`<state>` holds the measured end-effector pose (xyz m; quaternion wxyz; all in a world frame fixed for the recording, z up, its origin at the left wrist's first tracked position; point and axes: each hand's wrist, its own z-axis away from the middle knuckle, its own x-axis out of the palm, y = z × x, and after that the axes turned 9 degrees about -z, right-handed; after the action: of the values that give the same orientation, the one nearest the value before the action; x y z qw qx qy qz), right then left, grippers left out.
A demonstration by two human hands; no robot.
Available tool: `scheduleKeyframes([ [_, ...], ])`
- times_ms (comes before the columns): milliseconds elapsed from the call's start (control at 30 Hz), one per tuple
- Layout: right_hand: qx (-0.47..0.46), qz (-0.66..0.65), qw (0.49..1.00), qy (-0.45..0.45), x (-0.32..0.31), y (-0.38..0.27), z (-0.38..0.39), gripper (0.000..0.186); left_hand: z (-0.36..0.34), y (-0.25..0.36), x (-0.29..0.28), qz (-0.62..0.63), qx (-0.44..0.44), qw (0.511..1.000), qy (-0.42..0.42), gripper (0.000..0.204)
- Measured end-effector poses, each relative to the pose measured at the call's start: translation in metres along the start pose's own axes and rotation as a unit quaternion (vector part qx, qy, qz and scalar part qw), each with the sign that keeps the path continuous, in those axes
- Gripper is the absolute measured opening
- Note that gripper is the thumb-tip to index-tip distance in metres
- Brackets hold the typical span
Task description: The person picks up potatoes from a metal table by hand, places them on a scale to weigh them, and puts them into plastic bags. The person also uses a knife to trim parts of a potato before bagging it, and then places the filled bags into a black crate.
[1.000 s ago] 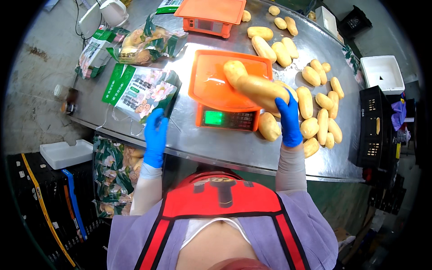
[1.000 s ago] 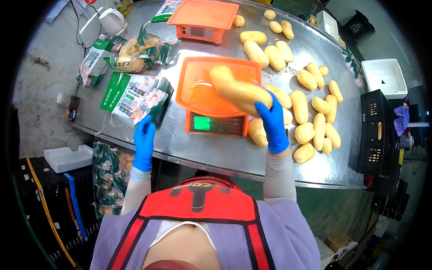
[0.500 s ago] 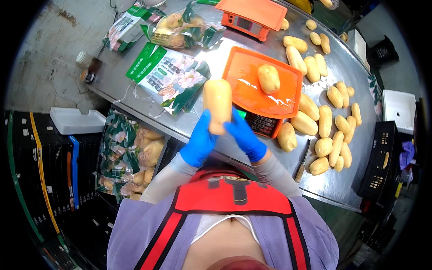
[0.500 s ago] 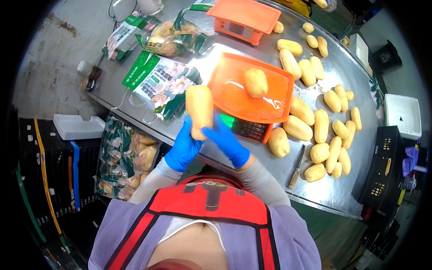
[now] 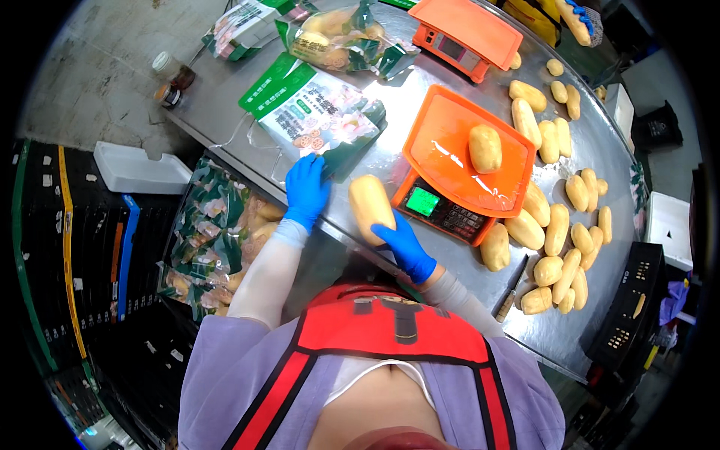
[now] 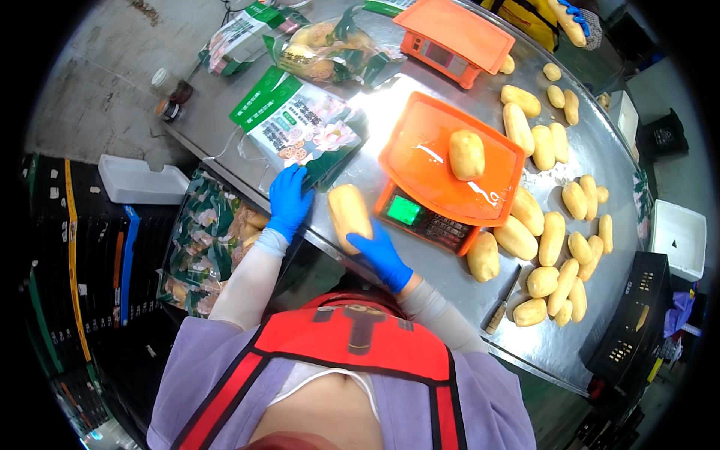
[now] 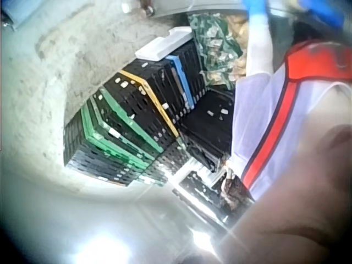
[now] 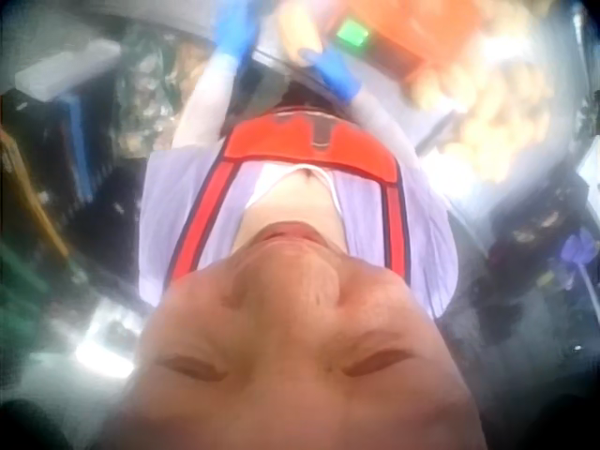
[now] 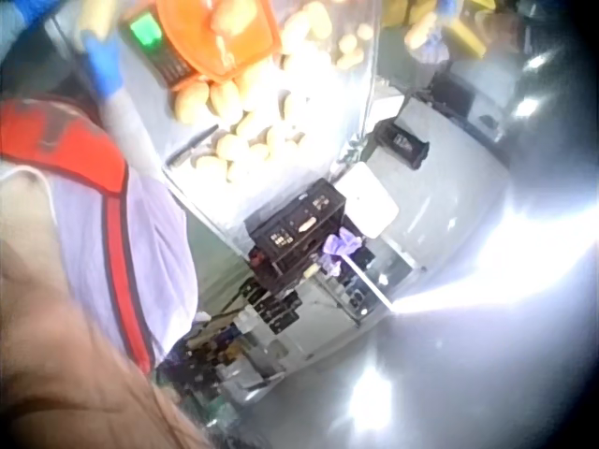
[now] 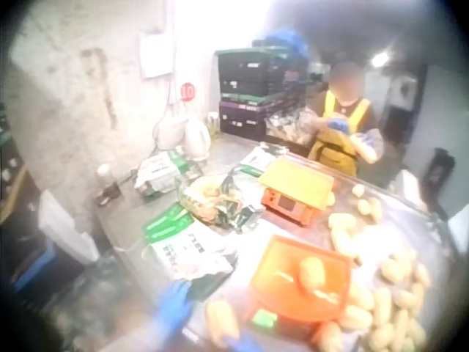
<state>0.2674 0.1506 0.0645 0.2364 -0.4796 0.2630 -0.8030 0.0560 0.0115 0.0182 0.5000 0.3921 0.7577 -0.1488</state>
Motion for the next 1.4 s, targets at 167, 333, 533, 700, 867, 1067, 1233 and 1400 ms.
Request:
scheduleKeyframes([
  [167,-0.029,0.035,0.999,0.0,-0.006,-0.005,0.005,0.071,-0.004,-0.025,0.016,0.189,-0.092,0.978,0.005,0.015],
  [333,-0.062,0.065,0.996,-0.009,-0.012,-0.012,-0.01,0.074,-0.029,-0.014,0.0,0.429,-0.289,0.855,-0.036,0.016],
  [533,-0.142,0.137,0.98,-0.041,0.019,-0.041,-0.055,0.077,-0.03,-0.021,0.02,0.376,-0.234,0.888,-0.121,0.017],
  [700,-0.139,0.084,0.987,-0.008,0.027,-0.045,-0.074,0.075,-0.033,-0.007,0.019,0.487,-0.263,0.824,-0.123,0.014],
  [867,-0.152,0.064,0.986,0.021,0.027,-0.04,-0.073,0.072,-0.043,-0.005,0.014,0.475,-0.253,0.834,-0.12,0.011],
  [1067,-0.154,0.096,0.983,0.038,0.03,-0.039,-0.084,0.07,-0.051,-0.016,0.023,0.455,-0.225,0.84,-0.193,0.012],
  [1233,-0.129,0.171,0.977,0.026,0.01,-0.02,-0.093,0.07,-0.067,-0.009,0.016,0.472,-0.223,0.847,-0.096,0.01],
  [1400,-0.029,0.082,0.996,0.037,0.012,-0.031,-0.1,0.066,-0.076,-0.003,-0.009,0.318,-0.004,0.945,-0.079,0.009],
])
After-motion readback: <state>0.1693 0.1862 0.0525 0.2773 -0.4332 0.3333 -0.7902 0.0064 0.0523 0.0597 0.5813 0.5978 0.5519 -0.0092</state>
